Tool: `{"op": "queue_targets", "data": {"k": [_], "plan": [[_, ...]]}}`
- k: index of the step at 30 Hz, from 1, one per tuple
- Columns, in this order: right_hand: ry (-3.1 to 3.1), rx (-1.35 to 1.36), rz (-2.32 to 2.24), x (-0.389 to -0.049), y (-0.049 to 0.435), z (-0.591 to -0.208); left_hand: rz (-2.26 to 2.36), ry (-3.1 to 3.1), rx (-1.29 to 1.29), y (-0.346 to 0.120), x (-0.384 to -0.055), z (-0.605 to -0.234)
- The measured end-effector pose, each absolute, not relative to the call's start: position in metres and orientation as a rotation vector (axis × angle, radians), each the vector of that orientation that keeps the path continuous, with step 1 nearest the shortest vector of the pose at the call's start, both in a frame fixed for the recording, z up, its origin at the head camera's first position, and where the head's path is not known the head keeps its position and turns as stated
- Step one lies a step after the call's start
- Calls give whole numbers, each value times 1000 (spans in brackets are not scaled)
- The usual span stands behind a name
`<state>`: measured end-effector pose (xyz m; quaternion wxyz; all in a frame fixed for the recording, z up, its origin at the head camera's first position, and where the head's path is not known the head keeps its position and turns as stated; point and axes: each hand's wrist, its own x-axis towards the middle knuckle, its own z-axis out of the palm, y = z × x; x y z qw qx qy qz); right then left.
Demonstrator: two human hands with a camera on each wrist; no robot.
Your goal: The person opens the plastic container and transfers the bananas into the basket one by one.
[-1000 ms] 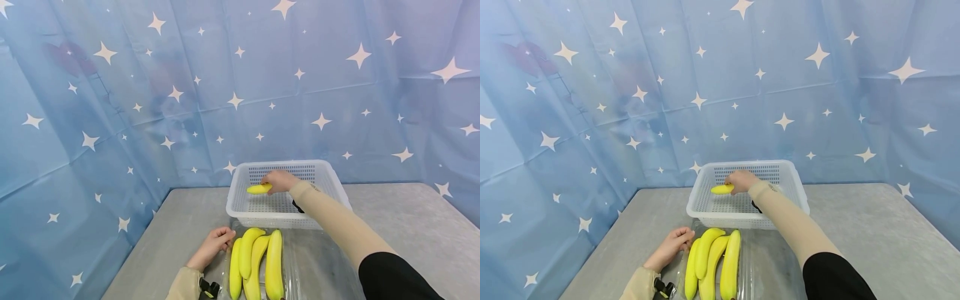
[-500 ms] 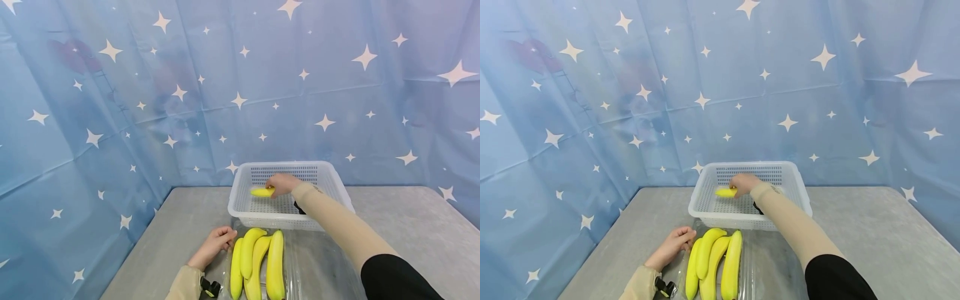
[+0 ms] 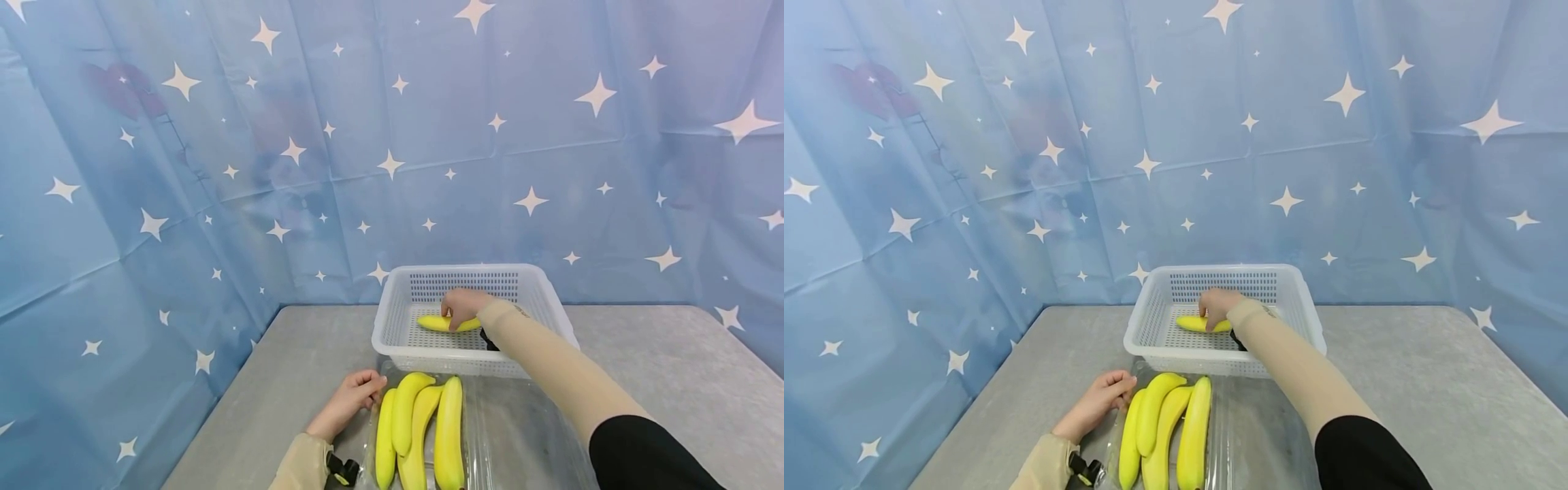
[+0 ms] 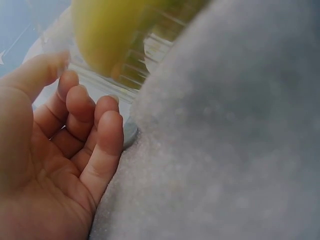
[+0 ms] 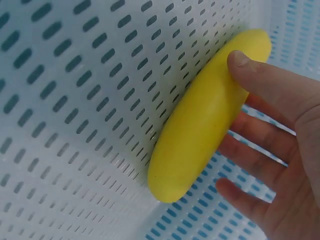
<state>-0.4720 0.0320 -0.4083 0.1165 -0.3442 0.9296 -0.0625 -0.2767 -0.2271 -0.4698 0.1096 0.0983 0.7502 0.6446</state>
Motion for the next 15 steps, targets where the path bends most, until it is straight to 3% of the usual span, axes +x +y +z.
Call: {"op": "queue_targets", "data": {"k": [15], "plan": [[2813, -1101, -324, -472, 38, -378, 1891, 2207, 285, -227, -275, -468]]}}
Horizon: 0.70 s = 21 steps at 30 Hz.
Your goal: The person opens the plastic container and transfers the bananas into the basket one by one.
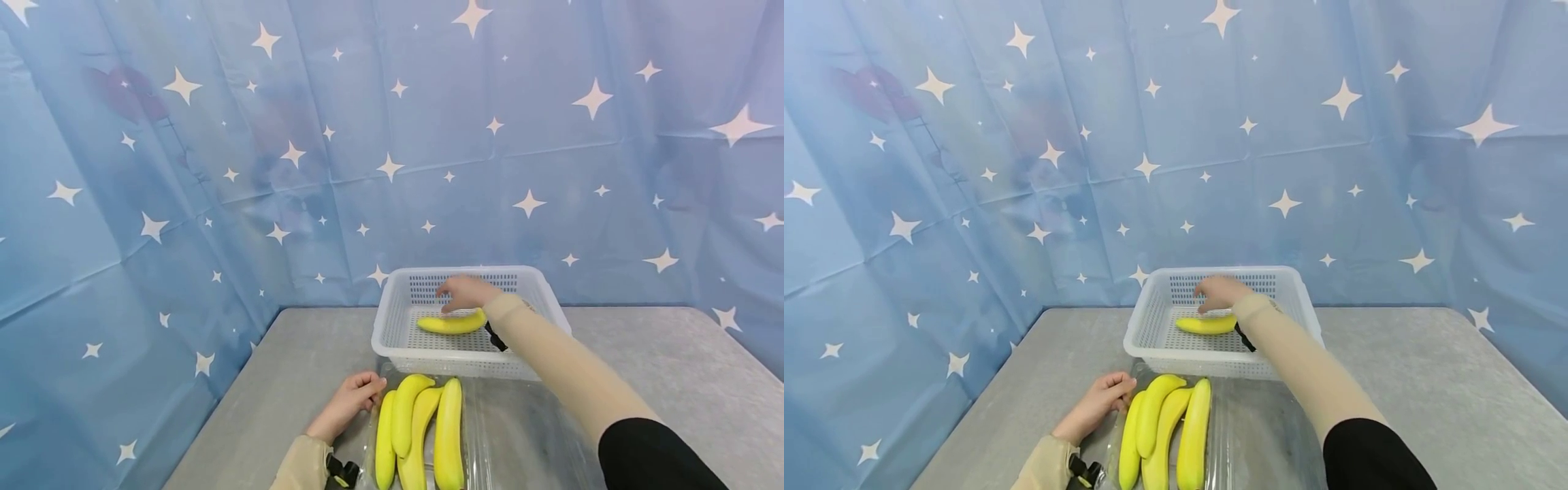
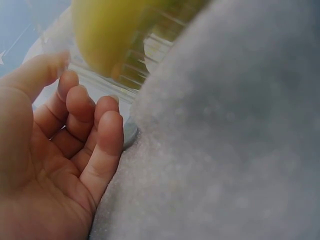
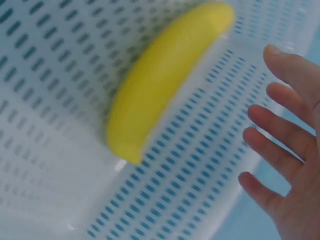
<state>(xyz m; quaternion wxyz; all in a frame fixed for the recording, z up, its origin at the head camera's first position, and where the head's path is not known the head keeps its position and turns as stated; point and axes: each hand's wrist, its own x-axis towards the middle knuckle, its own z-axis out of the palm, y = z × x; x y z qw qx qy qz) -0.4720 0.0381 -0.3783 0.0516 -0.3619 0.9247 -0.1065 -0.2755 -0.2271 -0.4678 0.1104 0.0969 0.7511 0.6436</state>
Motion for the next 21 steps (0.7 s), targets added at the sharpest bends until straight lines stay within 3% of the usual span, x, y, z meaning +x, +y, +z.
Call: {"op": "queue_targets", "data": {"k": [10, 21], "plan": [[2790, -1220, -442, -449, 45, -340, 1889, 2189, 294, -226, -273, -469], [2743, -1699, -284, -379, 35, -323, 1906, 2205, 264, -228, -282, -486]]}}
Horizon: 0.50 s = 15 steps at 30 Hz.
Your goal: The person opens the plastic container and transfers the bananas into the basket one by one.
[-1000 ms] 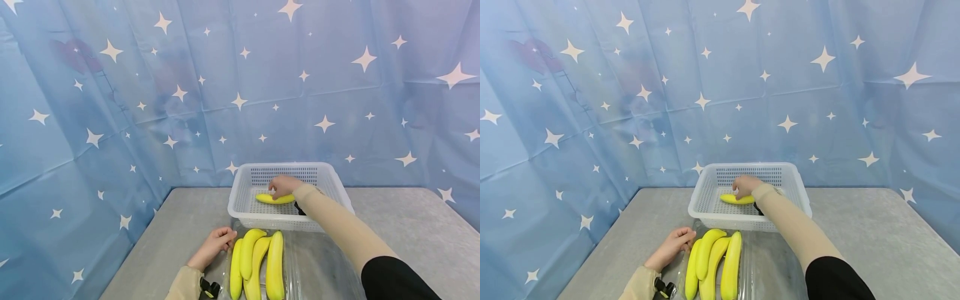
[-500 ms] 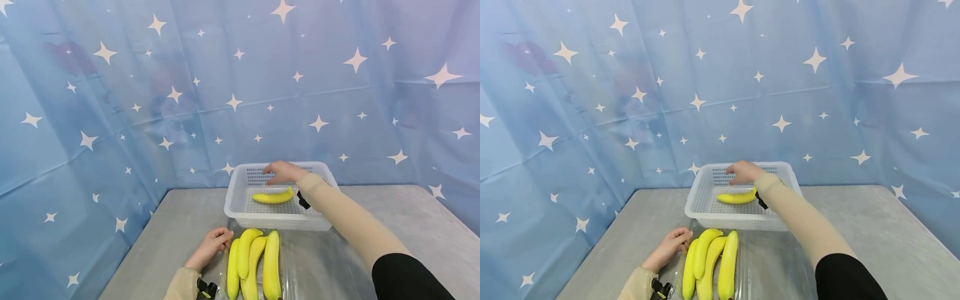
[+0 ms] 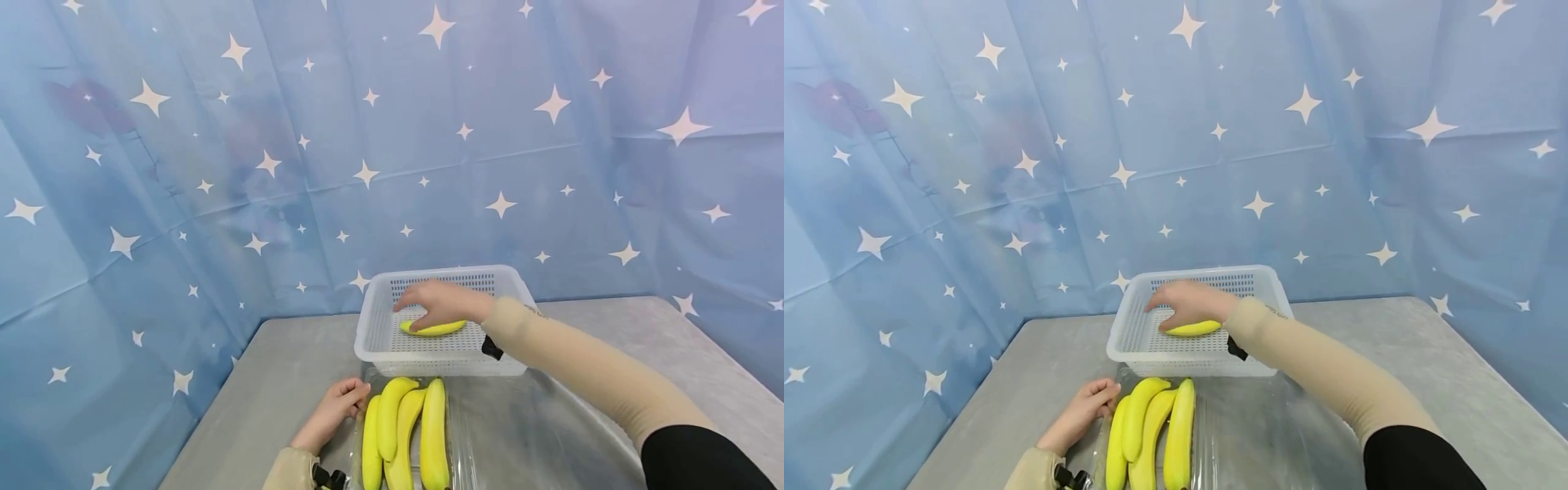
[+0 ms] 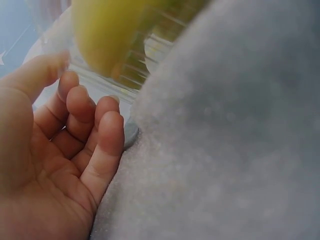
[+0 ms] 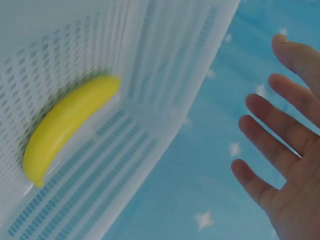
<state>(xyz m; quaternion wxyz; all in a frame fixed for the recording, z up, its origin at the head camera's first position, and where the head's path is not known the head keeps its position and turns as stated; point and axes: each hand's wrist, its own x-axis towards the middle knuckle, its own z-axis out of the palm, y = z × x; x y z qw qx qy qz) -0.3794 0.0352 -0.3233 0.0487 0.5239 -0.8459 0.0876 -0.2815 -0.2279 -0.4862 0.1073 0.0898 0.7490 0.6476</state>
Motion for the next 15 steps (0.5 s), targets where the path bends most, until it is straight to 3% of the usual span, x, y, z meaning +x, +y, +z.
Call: {"op": "queue_targets", "data": {"k": [15], "plan": [[-2163, 2026, 144, -304, 15, -357, 1946, 2138, 307, -224, -271, -472]]}}
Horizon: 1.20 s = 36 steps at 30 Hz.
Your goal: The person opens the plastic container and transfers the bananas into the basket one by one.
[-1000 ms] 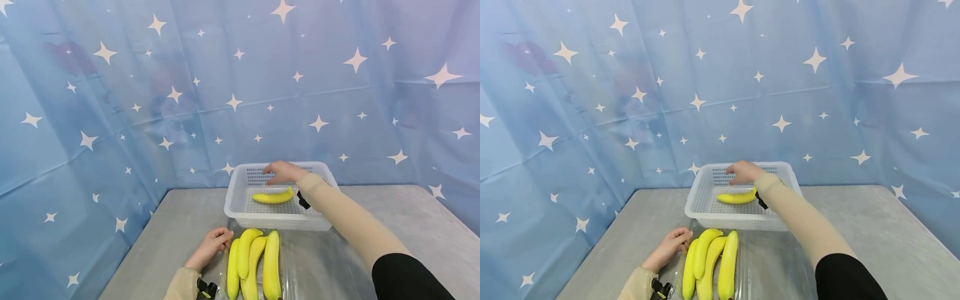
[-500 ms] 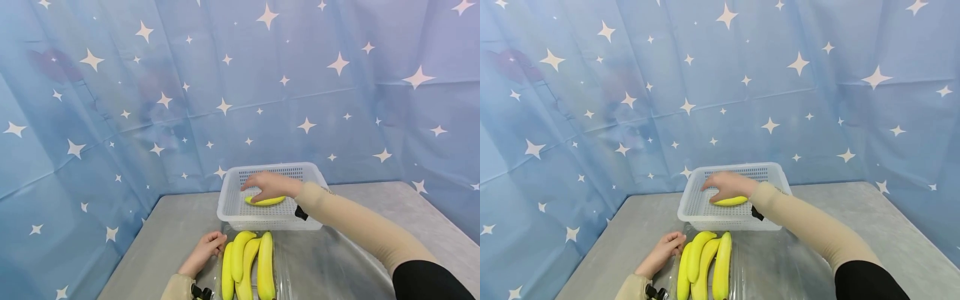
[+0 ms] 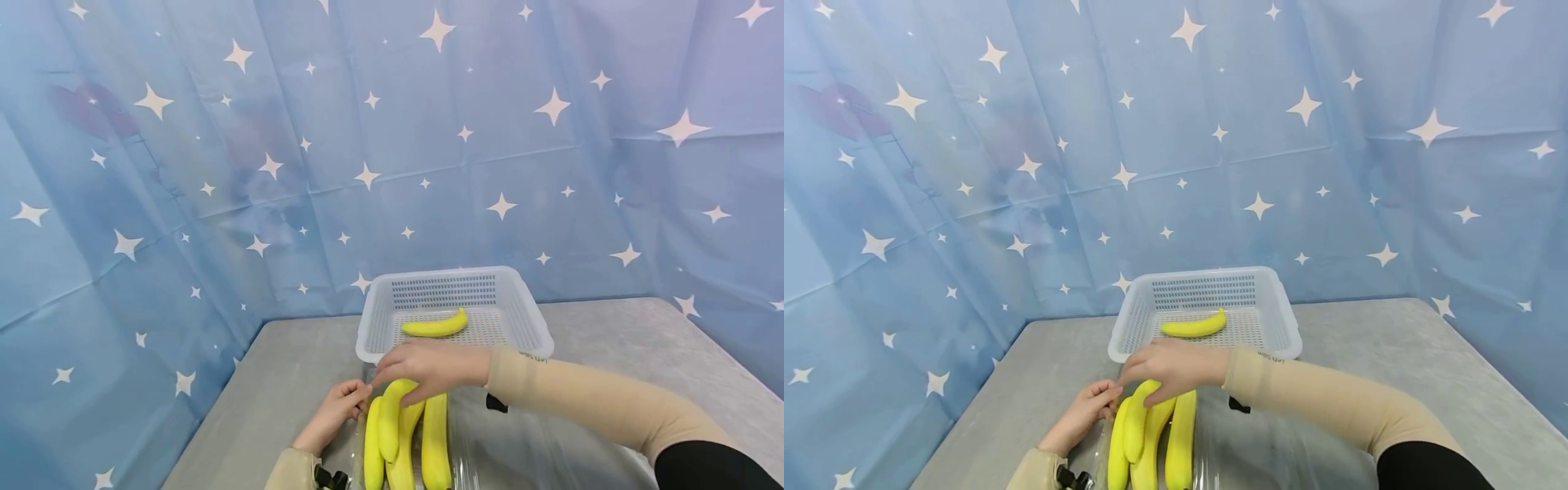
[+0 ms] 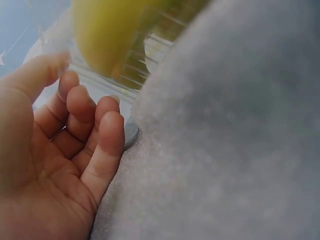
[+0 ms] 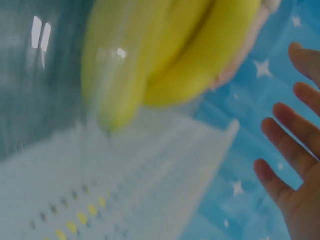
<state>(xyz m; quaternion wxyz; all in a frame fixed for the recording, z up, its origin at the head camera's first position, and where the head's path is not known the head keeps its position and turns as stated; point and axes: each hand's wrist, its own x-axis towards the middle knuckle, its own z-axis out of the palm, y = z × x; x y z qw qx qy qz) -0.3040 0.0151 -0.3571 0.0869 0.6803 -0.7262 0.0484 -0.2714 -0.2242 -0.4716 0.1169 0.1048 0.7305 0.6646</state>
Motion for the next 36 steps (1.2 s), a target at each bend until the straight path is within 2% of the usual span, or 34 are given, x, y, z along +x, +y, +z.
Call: {"op": "queue_targets", "data": {"k": [7, 18, 27, 36], "plan": [[-2062, 2132, 193, -294, 10, -385, 1942, 2116, 327, -220, -268, -472], [-2106, 2046, 21, -298, 8, -417, 1930, 2189, 278, -223, -278, -493], [-2107, 2039, 119, -304, 8, -422, 1923, 2140, 310, -220, -270, -469], [-1998, 2064, 89, -305, 6, -419, 1891, 2196, 265, -222, -270, -465]]}}
